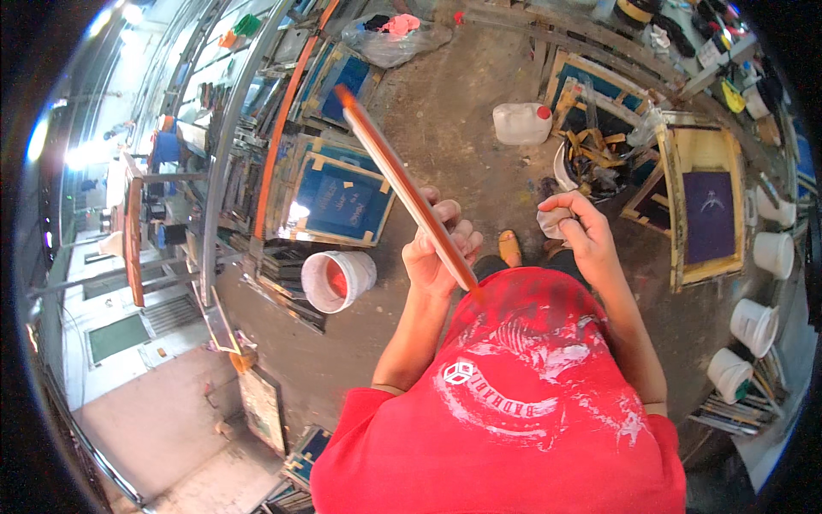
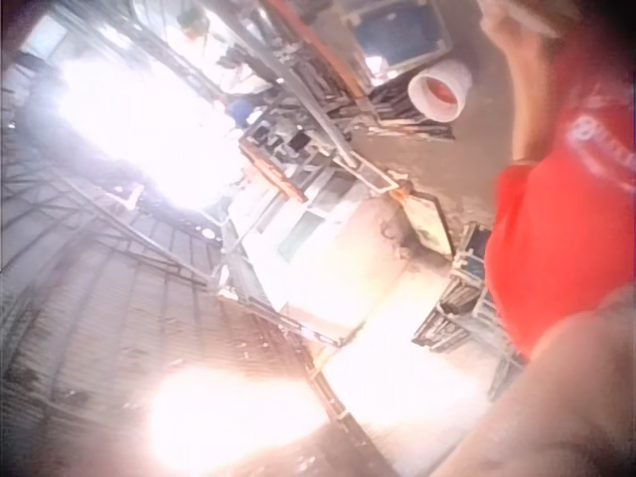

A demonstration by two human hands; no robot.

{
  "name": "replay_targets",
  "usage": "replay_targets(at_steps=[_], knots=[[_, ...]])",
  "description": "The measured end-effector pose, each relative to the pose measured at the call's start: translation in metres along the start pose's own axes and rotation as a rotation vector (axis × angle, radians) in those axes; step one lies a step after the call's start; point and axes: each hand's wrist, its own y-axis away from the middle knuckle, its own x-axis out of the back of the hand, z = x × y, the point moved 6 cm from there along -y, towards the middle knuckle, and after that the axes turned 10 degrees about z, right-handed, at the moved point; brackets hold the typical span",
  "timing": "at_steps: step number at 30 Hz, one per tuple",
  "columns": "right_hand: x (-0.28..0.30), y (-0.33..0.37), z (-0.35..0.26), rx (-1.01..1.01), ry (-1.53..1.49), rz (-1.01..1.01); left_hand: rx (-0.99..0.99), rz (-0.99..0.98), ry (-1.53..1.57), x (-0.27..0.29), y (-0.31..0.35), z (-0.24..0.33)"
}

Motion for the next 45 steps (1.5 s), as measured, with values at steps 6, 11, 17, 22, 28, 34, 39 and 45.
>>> replay_targets(at_steps=[6,11,17,22,28,34,39,45], knots=[[-0.002,0.002,-0.004,0.01,0.025,-0.001,0.136,-0.288,0.116,-0.038,-0.002,0.002],[-0.003,0.003,-0.002,-0.019,-0.006,0.002,0.136,-0.363,0.058,-0.057,-0.002,0.002],[-0.007,0.003,-0.002,0.007,-0.017,-0.011,0.179,-0.29,0.002,-0.065,0.002,0.0],[-0.005,0.004,0.0,0.003,-0.017,-0.009,0.163,-0.24,0.02,-0.068,0.004,-0.003],[-0.003,0.004,0.002,0.002,-0.001,-0.01,0.199,-0.299,0.023,-0.072,0.002,-0.001],[-0.001,0.004,0.008,0.001,0.005,-0.003,0.164,-0.329,0.072,-0.065,-0.001,-0.004],[0.001,0.002,0.01,-0.012,-0.011,-0.008,-0.138,-0.021,-0.326,-0.047,-0.002,0.004],[0.006,0.001,0.007,0.015,0.027,0.02,-0.444,0.544,-0.989,-0.051,0.001,0.019]])
